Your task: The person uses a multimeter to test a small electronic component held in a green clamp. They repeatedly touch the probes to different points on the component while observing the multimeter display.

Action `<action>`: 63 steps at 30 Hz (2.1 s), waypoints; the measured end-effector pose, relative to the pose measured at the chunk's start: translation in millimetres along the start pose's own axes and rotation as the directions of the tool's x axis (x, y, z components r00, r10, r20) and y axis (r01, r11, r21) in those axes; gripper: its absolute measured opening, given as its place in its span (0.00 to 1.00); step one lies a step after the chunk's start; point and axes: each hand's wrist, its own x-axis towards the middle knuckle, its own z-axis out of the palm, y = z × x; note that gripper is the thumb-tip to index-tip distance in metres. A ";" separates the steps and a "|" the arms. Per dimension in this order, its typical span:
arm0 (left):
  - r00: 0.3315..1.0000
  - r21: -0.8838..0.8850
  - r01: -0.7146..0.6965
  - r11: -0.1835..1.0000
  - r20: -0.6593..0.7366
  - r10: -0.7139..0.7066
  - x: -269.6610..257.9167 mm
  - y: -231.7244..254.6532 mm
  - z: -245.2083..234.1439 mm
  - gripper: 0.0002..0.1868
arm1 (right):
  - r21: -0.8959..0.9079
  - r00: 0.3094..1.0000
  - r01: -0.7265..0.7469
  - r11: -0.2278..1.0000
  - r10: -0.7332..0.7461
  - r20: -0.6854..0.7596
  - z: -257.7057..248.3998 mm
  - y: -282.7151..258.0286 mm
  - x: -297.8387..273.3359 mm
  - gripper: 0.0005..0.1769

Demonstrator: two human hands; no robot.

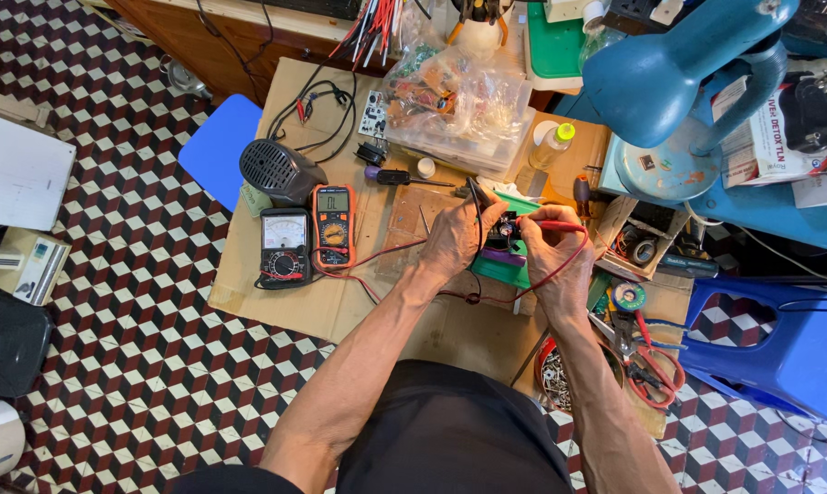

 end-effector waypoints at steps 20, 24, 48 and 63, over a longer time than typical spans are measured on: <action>0.999 0.006 -0.051 0.999 -0.018 0.051 -0.3 -1.1 0.1 0.12 | 0.020 0.999 -0.017 1.000 0.017 -0.027 1.9 1.8 -2.0 0.10; 0.999 0.013 -0.030 0.999 -0.013 0.031 0.0 -1.4 0.2 0.13 | -0.011 1.000 0.003 1.000 -0.003 -0.028 1.3 -1.4 -2.6 0.10; 1.000 -0.004 -0.023 1.000 -0.012 0.023 0.5 -2.9 1.5 0.12 | -0.042 1.000 0.011 0.999 -0.012 -0.023 0.5 1.3 -0.7 0.10; 0.999 -0.027 -0.038 0.999 0.020 0.038 1.6 -3.2 1.3 0.13 | -0.035 0.998 0.053 0.998 -0.054 -0.020 0.4 8.9 1.0 0.11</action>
